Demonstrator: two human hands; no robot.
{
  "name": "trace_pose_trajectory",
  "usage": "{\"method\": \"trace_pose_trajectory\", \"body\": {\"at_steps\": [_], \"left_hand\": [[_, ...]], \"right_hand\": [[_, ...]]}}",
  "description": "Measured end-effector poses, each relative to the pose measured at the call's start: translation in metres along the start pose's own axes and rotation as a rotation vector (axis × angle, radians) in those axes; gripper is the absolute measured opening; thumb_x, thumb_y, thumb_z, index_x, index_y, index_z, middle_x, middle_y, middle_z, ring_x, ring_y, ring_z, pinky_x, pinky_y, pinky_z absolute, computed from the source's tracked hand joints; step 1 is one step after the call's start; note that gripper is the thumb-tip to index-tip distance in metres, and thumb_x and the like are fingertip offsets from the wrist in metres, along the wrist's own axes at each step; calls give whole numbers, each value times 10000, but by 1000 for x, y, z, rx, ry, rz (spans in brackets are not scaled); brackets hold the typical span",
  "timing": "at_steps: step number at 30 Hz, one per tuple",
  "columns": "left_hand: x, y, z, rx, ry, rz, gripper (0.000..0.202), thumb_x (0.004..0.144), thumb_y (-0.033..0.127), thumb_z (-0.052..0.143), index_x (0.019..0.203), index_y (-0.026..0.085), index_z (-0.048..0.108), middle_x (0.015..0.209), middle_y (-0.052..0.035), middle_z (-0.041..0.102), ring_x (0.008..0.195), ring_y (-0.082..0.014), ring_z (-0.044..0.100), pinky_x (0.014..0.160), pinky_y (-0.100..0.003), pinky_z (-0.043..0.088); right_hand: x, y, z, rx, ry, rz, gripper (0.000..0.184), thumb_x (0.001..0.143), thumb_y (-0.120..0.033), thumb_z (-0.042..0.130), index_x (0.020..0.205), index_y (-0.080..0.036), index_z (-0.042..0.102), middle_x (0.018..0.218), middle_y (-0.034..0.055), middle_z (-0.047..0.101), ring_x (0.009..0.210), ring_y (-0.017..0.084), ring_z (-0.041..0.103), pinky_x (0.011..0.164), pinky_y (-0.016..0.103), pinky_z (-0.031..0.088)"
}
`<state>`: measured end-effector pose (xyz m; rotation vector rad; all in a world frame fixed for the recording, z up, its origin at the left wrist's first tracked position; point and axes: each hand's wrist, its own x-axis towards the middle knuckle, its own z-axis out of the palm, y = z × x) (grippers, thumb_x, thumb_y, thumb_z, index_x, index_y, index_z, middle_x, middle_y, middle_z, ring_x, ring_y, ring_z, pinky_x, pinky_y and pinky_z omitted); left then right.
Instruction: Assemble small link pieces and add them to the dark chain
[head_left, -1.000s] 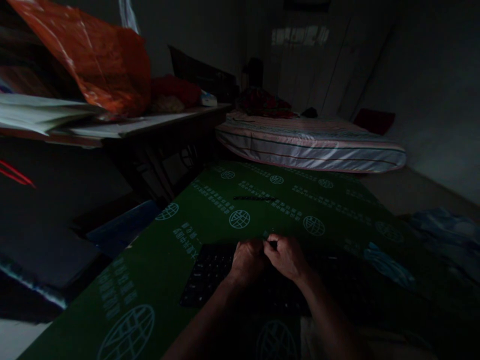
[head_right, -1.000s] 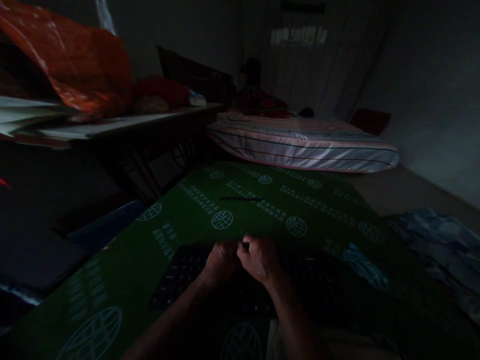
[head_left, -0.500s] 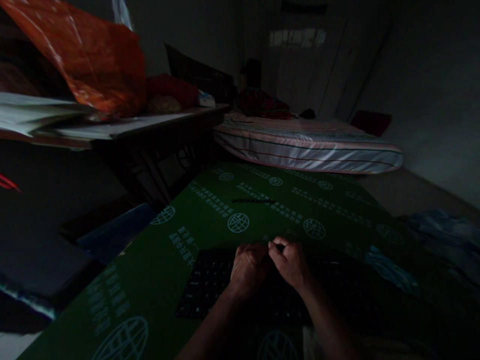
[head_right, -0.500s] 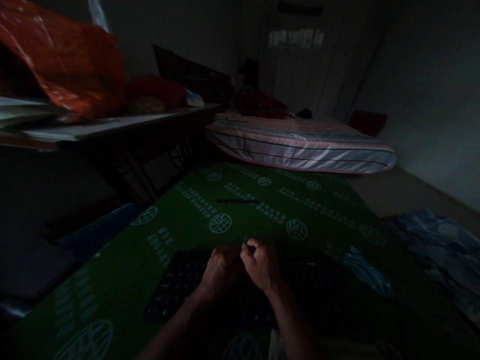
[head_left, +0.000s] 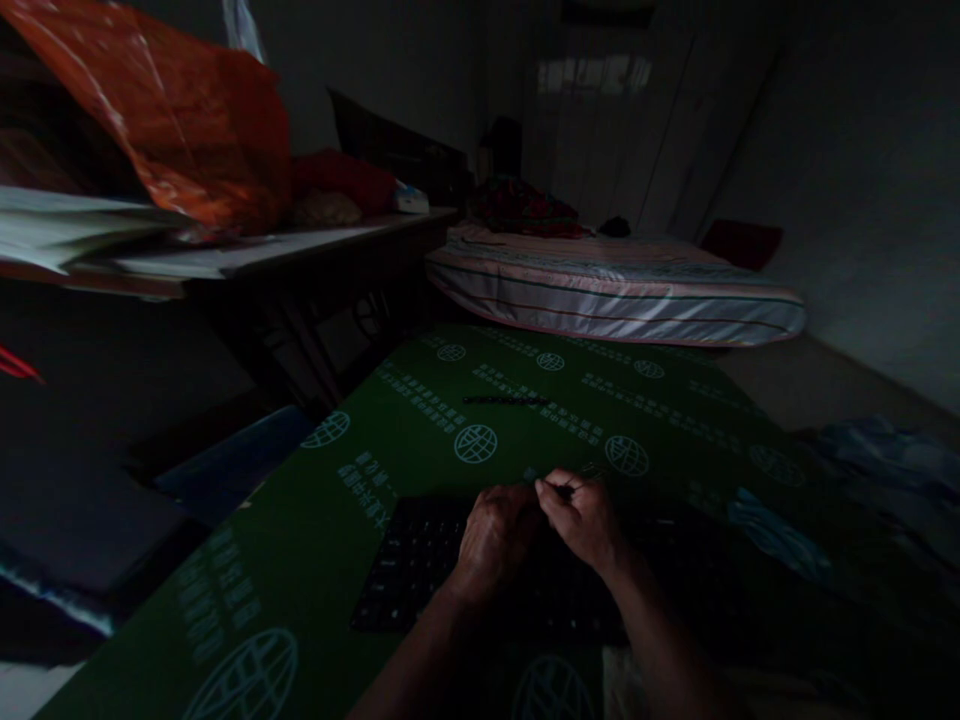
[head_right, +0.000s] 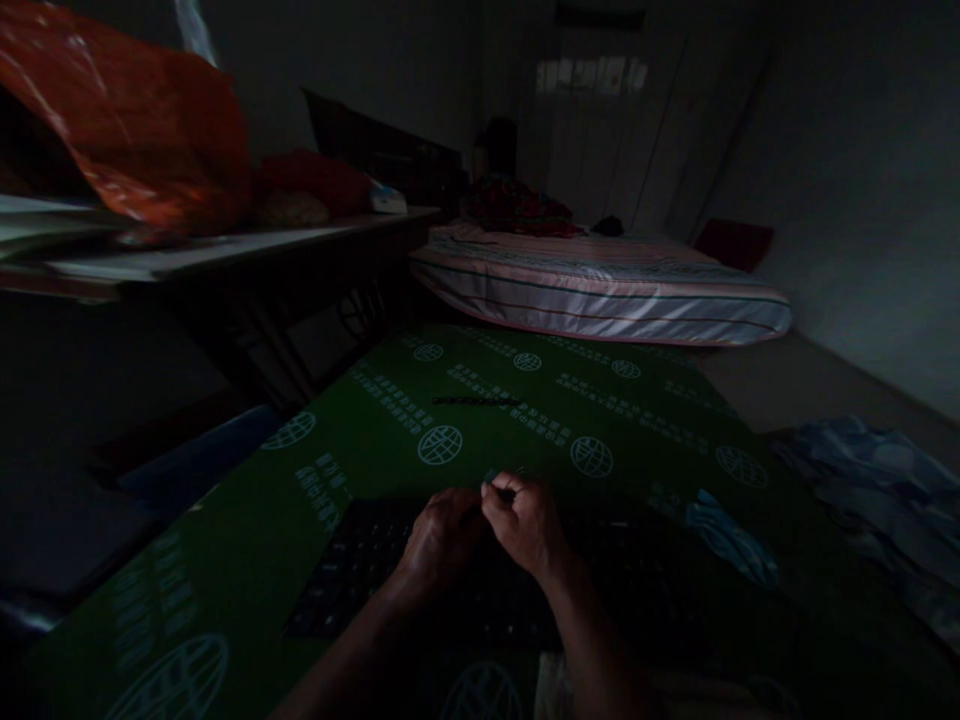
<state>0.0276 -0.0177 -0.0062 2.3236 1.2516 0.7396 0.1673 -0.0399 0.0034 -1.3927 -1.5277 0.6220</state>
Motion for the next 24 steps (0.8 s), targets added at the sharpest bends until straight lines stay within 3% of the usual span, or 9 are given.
{"method": "trace_pose_trajectory", "body": {"at_steps": [9, 12, 15, 18, 21, 24], "left_hand": [[1, -7, 1, -417, 9, -67, 196, 761, 180, 546, 914, 215, 664, 920, -14, 701, 831, -167, 641, 763, -252, 465], [1, -6, -1, -542, 69, -155, 206, 719, 178, 585, 911, 194, 657, 912, -20, 701, 843, -174, 641, 759, -252, 480], [2, -4, -4, -650, 126, -233, 108, 696, 197, 618, 796, 180, 654, 787, -7, 696, 752, -162, 638, 689, -233, 487], [2, -1, -6, -737, 161, -294, 69, 669, 217, 657, 721, 173, 647, 710, 0, 680, 688, -150, 622, 628, -214, 472], [3, 0, -7, -827, 187, -353, 104, 642, 239, 688, 701, 162, 649, 682, -3, 669, 653, -143, 604, 599, -209, 457], [2, 0, -8, -934, 182, -392, 139, 625, 258, 708, 696, 157, 645, 668, 5, 659, 616, -129, 585, 575, -207, 446]], "right_hand": [[1, -5, -4, 84, 45, -26, 312, 826, -380, 486, 619, -167, 582, 473, -23, 492, 449, 90, 462, 457, 184, 385], [3, 1, -2, 223, 108, 29, 298, 827, -413, 504, 864, -161, 660, 602, 11, 609, 520, 108, 550, 502, 199, 444], [4, 4, -2, 323, 88, 93, 401, 836, -452, 489, 1110, -184, 605, 806, 55, 671, 582, 123, 608, 477, 201, 458], [4, 3, -2, 384, 42, 165, 508, 848, -511, 438, 1234, -190, 519, 791, 59, 677, 503, 119, 606, 418, 200, 442], [3, 3, -1, 407, 73, 181, 512, 869, -519, 389, 1220, -171, 522, 658, 28, 655, 429, 112, 577, 405, 204, 439], [2, 7, -1, 328, 96, 83, 382, 868, -438, 437, 1086, -172, 604, 740, 44, 675, 499, 114, 600, 482, 223, 485]]}}
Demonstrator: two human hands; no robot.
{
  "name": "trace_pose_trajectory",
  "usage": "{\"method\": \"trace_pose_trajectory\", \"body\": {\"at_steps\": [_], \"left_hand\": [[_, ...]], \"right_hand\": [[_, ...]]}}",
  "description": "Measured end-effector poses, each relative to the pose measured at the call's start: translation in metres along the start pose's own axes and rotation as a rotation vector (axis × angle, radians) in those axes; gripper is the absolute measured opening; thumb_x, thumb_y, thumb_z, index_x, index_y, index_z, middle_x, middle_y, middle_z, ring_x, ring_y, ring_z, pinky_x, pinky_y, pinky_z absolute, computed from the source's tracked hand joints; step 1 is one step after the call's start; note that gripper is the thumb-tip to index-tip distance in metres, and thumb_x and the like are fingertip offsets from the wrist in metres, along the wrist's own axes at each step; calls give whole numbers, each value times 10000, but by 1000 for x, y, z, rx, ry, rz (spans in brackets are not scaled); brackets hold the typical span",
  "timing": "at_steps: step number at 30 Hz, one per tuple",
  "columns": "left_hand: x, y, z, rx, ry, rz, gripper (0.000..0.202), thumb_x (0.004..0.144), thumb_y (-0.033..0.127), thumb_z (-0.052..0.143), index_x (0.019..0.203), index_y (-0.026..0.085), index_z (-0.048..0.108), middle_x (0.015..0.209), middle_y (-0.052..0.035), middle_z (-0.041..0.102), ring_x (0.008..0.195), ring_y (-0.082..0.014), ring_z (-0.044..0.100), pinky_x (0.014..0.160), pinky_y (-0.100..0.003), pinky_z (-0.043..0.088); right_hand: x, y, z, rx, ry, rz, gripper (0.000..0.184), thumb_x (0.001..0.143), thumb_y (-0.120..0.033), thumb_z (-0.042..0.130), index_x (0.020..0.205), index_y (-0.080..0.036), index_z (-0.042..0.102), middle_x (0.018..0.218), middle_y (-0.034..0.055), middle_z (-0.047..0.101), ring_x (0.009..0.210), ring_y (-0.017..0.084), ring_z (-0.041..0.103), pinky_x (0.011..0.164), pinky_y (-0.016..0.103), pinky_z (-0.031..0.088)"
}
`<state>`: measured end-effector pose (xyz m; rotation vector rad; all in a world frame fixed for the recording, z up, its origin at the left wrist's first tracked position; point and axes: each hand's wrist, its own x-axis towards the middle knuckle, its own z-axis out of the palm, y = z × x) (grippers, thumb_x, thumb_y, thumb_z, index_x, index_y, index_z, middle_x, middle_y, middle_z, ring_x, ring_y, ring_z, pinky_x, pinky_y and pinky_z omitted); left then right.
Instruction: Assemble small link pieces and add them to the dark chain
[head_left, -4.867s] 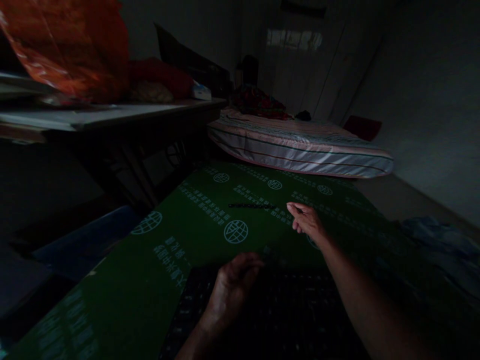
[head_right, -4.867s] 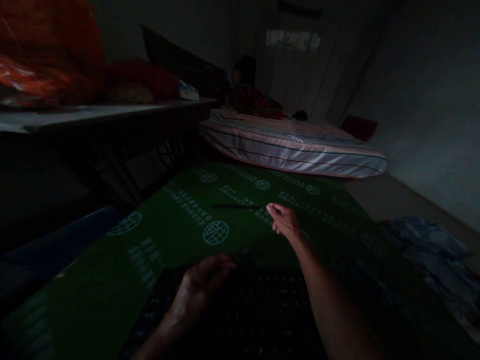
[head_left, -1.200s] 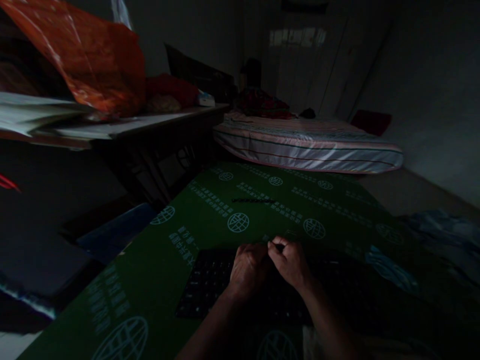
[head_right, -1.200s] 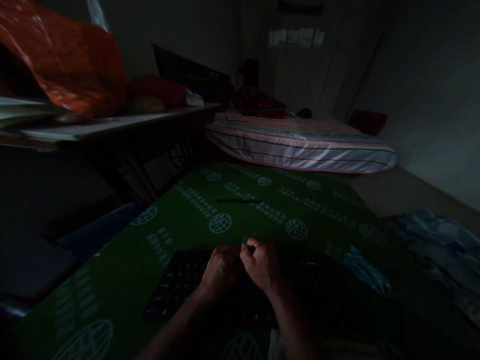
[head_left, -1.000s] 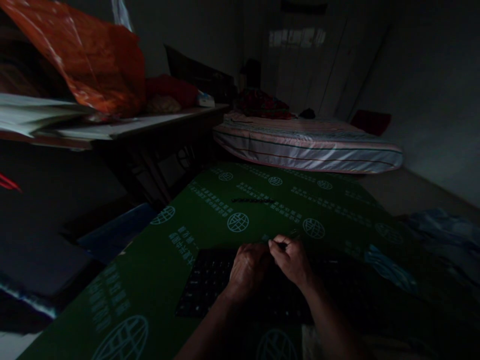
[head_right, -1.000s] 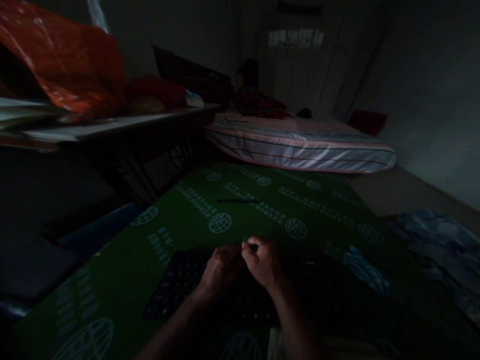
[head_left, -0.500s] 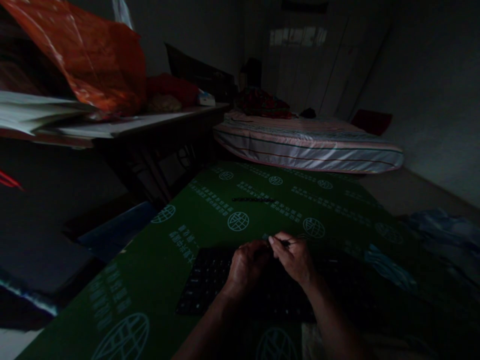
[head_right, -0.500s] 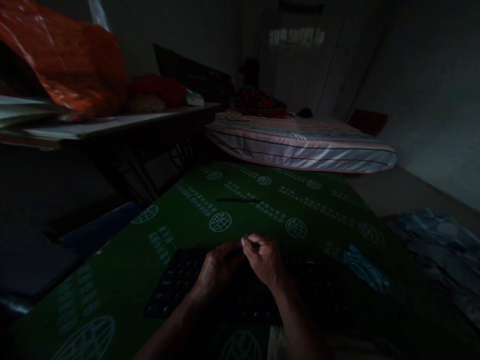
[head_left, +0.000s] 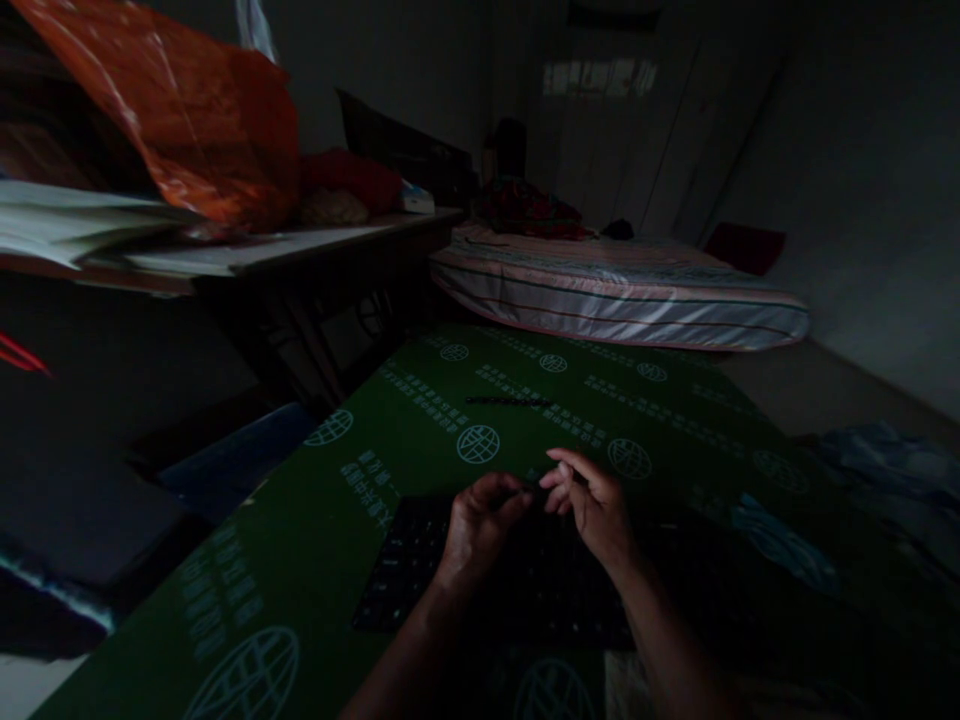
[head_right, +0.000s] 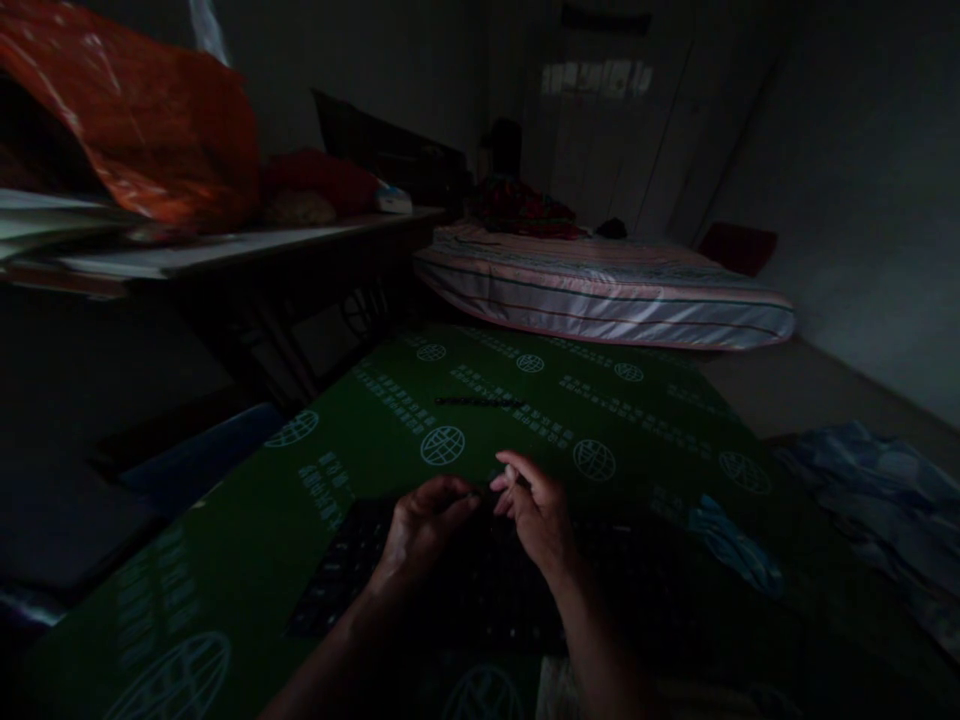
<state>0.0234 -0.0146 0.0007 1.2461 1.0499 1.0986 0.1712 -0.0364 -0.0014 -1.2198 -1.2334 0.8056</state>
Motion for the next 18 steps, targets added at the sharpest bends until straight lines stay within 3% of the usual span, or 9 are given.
{"method": "trace_pose_trajectory", "body": {"at_steps": [3, 7, 11, 18], "left_hand": [[1, 0, -2, -60, -11, -12, 158, 619, 266, 720, 694, 152, 639, 668, 12, 649, 621, -121, 578, 586, -205, 447], [2, -1, -4, -78, -14, 14, 178, 609, 266, 731, 711, 147, 646, 694, 3, 647, 661, -128, 584, 624, -214, 460], [2, -2, -4, -118, -27, 1, 190, 597, 272, 740, 706, 151, 642, 692, 9, 644, 667, -131, 586, 631, -222, 462], [-1, -1, -4, -198, -87, -38, 161, 615, 231, 734, 711, 148, 636, 683, 23, 626, 646, -105, 563, 609, -196, 446]], "right_hand": [[-1, 1, -1, -147, -71, -138, 247, 829, -312, 520, 997, -186, 651, 884, 64, 691, 729, 156, 649, 680, 269, 528], [-3, -3, 0, -248, -207, -210, 264, 790, -214, 552, 1033, -209, 653, 1028, 56, 674, 953, 185, 621, 850, 309, 498], [-4, -3, 2, -301, -234, -217, 285, 769, -195, 575, 1042, -219, 651, 1035, 51, 673, 963, 193, 619, 868, 325, 491], [-3, 4, 4, -304, -203, -229, 196, 762, -172, 580, 932, -201, 673, 914, 49, 697, 837, 176, 647, 768, 275, 512]]}}
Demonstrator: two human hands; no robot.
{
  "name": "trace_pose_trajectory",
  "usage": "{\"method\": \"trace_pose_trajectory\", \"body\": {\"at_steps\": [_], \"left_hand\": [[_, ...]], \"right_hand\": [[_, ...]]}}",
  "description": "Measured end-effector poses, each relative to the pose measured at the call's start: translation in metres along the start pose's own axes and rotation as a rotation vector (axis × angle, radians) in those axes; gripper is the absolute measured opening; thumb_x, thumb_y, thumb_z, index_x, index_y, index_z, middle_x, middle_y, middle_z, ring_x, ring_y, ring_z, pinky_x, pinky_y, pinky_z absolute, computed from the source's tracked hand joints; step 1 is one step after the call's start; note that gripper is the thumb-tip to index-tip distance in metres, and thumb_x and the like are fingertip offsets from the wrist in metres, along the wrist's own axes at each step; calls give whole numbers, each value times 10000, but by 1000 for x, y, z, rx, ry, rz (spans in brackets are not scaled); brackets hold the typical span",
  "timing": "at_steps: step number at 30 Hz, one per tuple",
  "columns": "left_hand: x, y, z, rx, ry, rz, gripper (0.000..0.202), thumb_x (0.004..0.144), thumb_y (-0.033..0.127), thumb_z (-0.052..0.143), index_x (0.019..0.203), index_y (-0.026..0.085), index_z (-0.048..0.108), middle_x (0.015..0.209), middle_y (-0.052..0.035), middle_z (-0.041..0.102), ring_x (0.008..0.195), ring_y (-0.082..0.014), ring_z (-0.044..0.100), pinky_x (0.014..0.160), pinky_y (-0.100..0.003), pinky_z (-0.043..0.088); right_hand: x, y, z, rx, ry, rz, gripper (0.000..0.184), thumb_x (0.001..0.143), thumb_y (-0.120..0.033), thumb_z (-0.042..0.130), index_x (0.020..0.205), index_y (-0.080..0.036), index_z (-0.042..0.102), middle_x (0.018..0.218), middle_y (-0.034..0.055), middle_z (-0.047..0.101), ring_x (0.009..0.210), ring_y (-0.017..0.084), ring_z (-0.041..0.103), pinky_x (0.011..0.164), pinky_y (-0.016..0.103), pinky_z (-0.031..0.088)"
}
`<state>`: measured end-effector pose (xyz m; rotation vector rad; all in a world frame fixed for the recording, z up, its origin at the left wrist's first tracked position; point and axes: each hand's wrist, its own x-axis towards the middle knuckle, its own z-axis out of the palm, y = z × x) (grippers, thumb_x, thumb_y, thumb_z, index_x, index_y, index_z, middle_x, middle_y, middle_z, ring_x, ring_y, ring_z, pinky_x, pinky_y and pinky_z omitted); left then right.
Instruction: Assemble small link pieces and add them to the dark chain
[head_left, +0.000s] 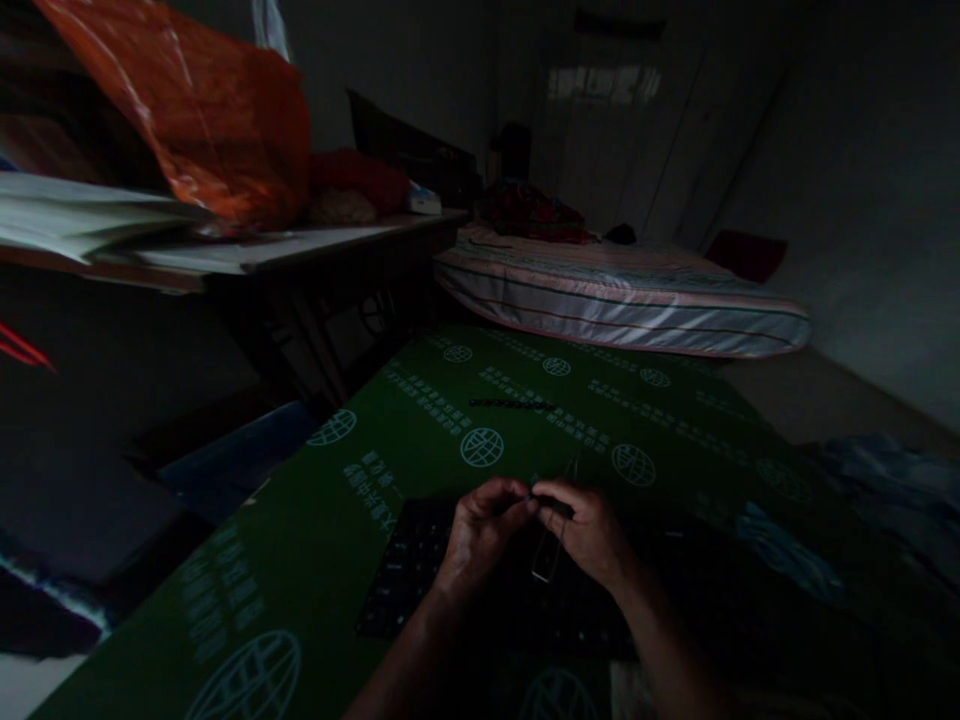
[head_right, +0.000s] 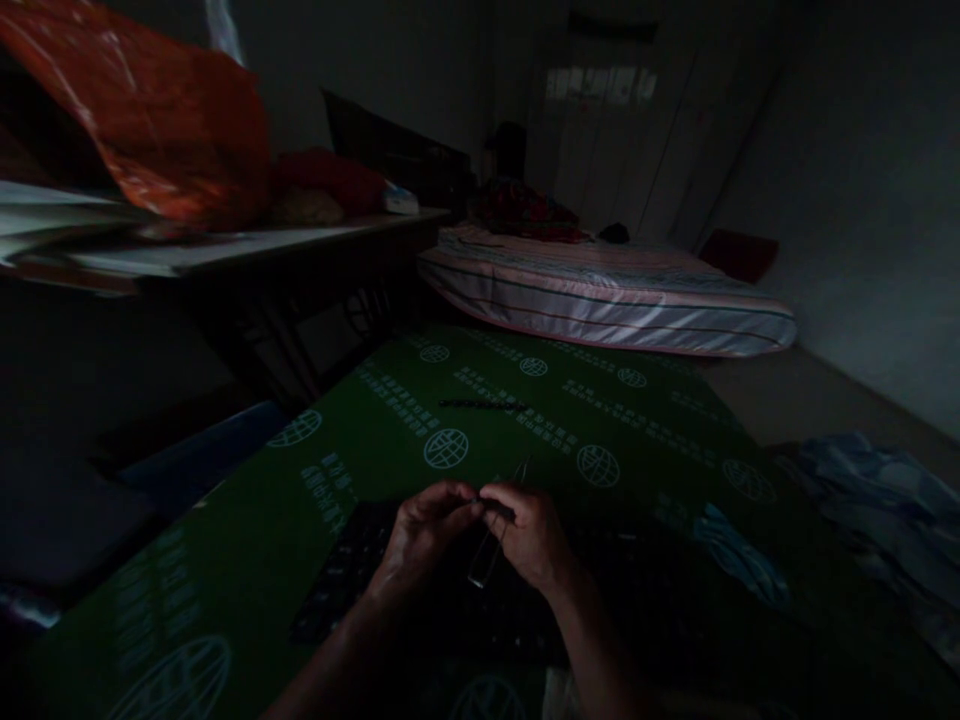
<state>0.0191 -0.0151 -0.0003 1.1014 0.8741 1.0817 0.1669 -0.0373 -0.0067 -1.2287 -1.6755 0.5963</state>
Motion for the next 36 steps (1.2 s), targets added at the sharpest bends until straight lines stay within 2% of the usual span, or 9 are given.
{"method": "trace_pose_trajectory", "body": {"at_steps": [5, 9, 14, 18, 22, 27, 30, 36], "left_hand": [[-1, 0, 0, 39, -11, 22, 147, 620, 227, 722, 710, 147, 639, 673, 17, 629, 653, -115, 573, 633, -210, 463], [1, -1, 0, 126, 21, 53, 172, 620, 231, 719, 750, 152, 641, 748, -7, 666, 721, -147, 613, 678, -232, 487], [2, -2, 0, 286, 25, 87, 210, 698, 278, 647, 875, 167, 622, 816, -31, 698, 795, -181, 645, 708, -258, 502], [1, -6, -1, 605, -33, 189, 148, 744, 259, 576, 854, 190, 648, 869, -33, 701, 810, -184, 646, 738, -273, 493], [-1, -6, 0, 818, -82, 267, 160, 750, 215, 547, 860, 209, 663, 874, -30, 704, 798, -185, 646, 748, -280, 489], [-2, -3, 0, 888, -67, 278, 179, 753, 204, 531, 873, 215, 664, 865, -28, 709, 795, -189, 648, 740, -282, 497], [-1, -5, -1, 911, -57, 278, 175, 746, 205, 543, 872, 229, 662, 865, -26, 711, 799, -193, 647, 730, -282, 502], [-1, -11, -4, 920, -39, 277, 163, 738, 198, 563, 861, 246, 659, 845, -19, 711, 793, -189, 646, 708, -262, 509]], "right_hand": [[1, 1, -1, -12, -9, 9, 194, 746, -141, 570, 898, -201, 675, 882, 43, 696, 823, 170, 644, 752, 259, 505], [0, -2, -5, -45, -40, 45, 203, 748, -149, 558, 901, -216, 673, 875, 32, 694, 810, 167, 642, 747, 261, 495], [8, 5, -23, -110, -56, 161, 180, 770, -246, 561, 905, -215, 675, 860, 30, 694, 814, 174, 637, 715, 263, 486], [36, 31, -45, -207, -70, 194, 174, 742, -280, 587, 862, -201, 684, 790, 20, 685, 746, 165, 632, 667, 254, 473], [73, 69, -60, -356, -54, 240, 233, 742, -269, 577, 930, -176, 679, 770, 27, 679, 578, 135, 604, 570, 242, 459], [109, 104, -61, -470, -88, 265, 209, 750, -225, 573, 920, -194, 692, 667, 10, 668, 496, 125, 578, 520, 229, 433], [123, 114, -58, -505, -111, 261, 181, 740, -206, 596, 886, -204, 703, 592, -4, 646, 480, 127, 572, 517, 228, 421], [142, 128, -55, -574, -143, 232, 170, 747, -193, 615, 883, -231, 709, 599, -9, 652, 527, 123, 584, 551, 221, 421]]}}
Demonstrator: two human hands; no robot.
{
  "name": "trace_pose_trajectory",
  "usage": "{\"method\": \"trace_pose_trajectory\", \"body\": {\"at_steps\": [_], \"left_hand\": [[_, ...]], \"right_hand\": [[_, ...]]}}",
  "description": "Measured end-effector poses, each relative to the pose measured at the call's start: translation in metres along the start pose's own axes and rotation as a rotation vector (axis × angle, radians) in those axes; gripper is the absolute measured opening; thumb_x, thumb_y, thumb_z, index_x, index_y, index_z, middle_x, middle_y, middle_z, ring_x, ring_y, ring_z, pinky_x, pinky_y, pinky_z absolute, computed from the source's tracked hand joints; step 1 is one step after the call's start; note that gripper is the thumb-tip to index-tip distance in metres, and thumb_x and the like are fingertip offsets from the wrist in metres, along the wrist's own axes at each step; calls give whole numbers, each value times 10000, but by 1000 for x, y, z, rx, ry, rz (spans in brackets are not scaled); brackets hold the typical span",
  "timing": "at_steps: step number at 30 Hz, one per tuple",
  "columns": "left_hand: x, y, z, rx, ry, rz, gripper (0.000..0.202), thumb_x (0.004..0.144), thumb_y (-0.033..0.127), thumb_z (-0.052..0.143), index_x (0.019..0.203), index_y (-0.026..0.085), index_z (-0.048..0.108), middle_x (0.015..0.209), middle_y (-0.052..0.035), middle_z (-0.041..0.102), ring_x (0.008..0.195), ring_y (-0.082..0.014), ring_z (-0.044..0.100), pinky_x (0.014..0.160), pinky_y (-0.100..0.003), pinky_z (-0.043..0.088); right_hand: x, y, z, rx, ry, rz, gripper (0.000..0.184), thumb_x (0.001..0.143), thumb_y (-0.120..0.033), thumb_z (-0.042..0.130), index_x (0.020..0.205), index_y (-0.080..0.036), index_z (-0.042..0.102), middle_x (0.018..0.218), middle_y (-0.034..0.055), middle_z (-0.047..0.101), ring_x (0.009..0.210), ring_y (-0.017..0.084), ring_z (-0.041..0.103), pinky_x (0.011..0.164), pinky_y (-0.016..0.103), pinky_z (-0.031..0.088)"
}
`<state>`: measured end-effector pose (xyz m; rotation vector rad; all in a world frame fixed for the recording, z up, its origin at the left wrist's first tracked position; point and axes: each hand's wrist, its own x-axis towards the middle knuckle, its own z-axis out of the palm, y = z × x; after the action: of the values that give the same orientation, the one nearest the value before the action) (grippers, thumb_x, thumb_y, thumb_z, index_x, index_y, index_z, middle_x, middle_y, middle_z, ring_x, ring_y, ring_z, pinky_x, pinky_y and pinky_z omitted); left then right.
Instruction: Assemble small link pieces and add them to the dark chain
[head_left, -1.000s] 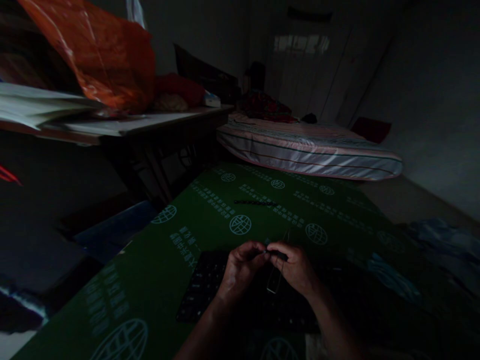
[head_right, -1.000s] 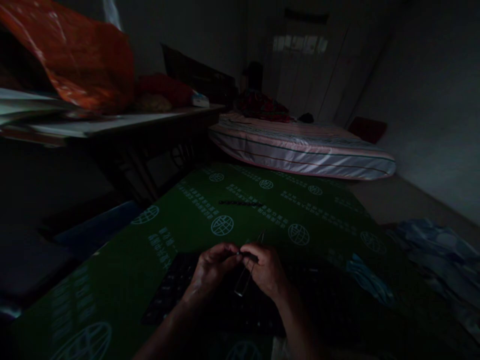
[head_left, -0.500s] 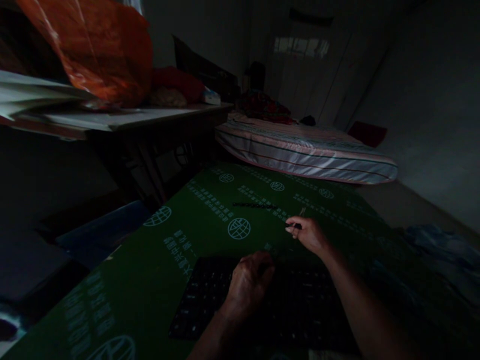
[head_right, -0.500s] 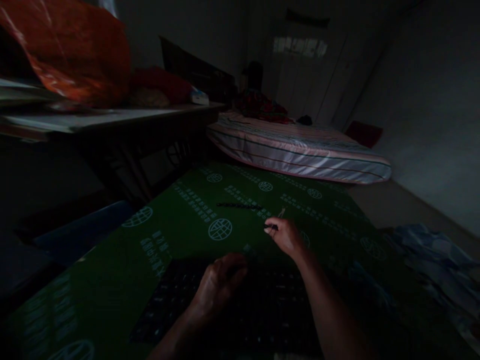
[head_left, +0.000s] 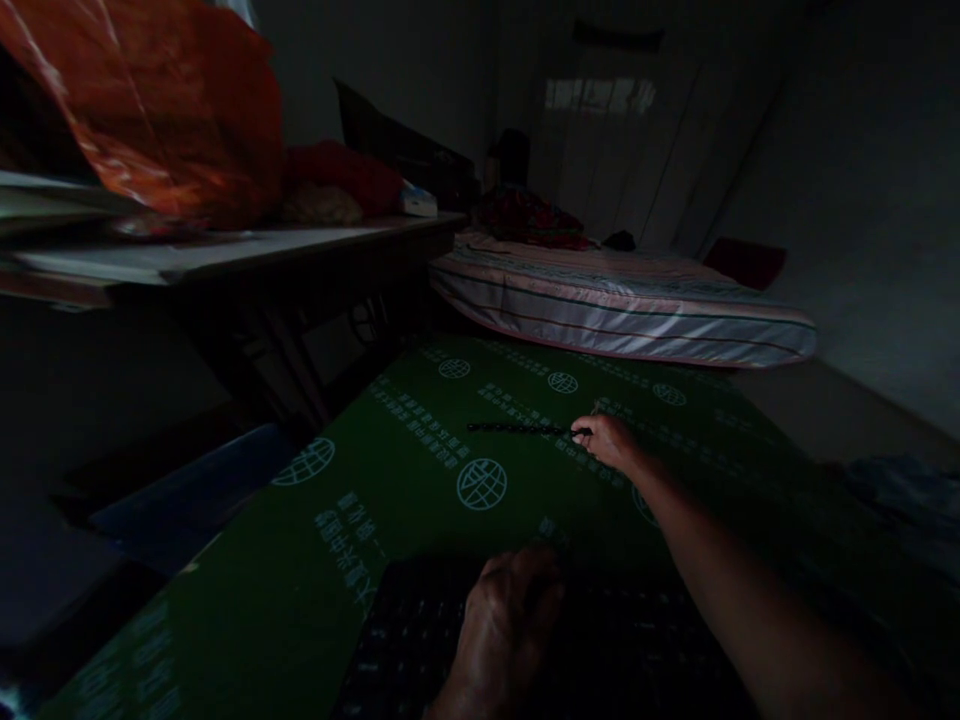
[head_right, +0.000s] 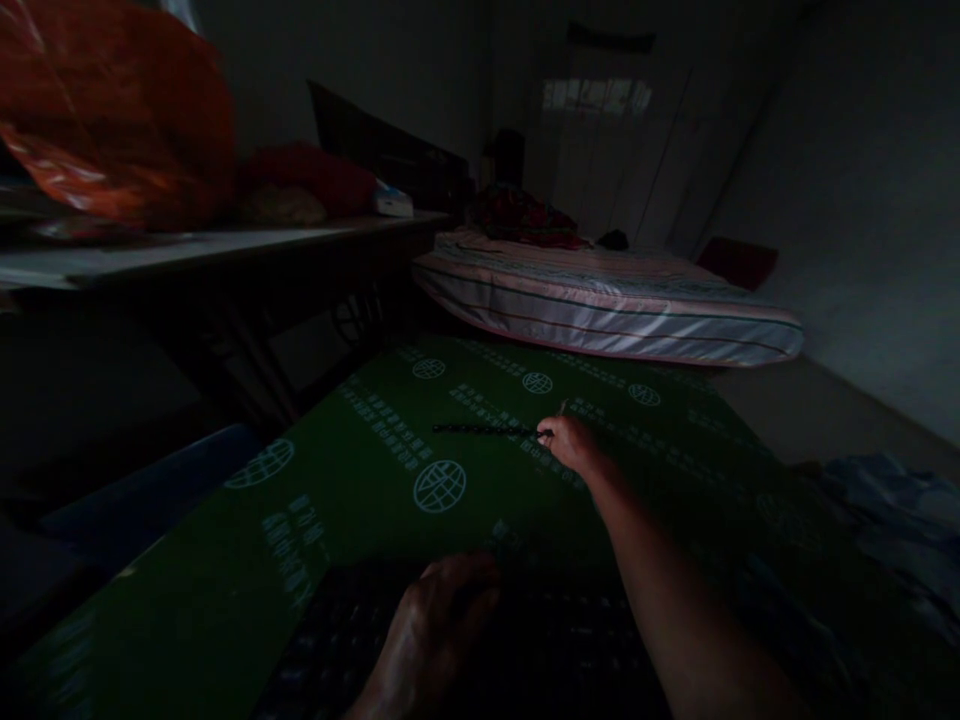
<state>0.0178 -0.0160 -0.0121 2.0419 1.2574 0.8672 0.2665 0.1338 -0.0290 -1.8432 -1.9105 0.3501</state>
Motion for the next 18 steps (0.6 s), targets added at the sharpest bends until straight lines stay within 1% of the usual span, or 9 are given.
{"method": "trace_pose_trajectory", "body": {"at_steps": [2, 6, 8, 12, 18], "left_hand": [[-1, -1, 0, 3, -6, 2, 167, 735, 194, 564, 864, 248, 655, 830, -16, 708, 777, -185, 644, 689, -252, 508], [-1, 0, -2, 0, -18, 14, 166, 749, 199, 553, 875, 253, 647, 827, -15, 700, 768, -180, 638, 680, -248, 500], [-1, 2, -3, 0, -36, 5, 157, 754, 202, 549, 866, 252, 647, 811, -11, 694, 761, -180, 634, 680, -253, 498], [0, 3, -4, 20, -68, -11, 163, 759, 191, 539, 861, 251, 651, 802, -9, 689, 762, -184, 630, 686, -268, 499], [-1, -2, -1, 36, -44, 18, 178, 761, 192, 544, 902, 244, 640, 837, -19, 691, 791, -182, 630, 696, -265, 510]], "right_hand": [[5, 2, 2, -23, -4, -2, 180, 757, -197, 608, 902, -238, 708, 627, -4, 665, 560, 130, 599, 566, 223, 426], [11, 3, 4, -72, -21, -10, 185, 741, -206, 630, 901, -250, 712, 770, 18, 701, 704, 162, 634, 623, 237, 436], [13, 3, 4, -90, -31, -14, 186, 737, -212, 636, 902, -250, 713, 812, 28, 706, 745, 176, 638, 645, 247, 438], [13, 2, 4, -104, -47, -23, 188, 756, -222, 621, 921, -247, 707, 819, 29, 707, 750, 171, 639, 647, 243, 439], [15, 3, 5, -114, -58, -22, 196, 770, -225, 605, 942, -225, 699, 835, 44, 703, 758, 173, 637, 653, 248, 439]]}}
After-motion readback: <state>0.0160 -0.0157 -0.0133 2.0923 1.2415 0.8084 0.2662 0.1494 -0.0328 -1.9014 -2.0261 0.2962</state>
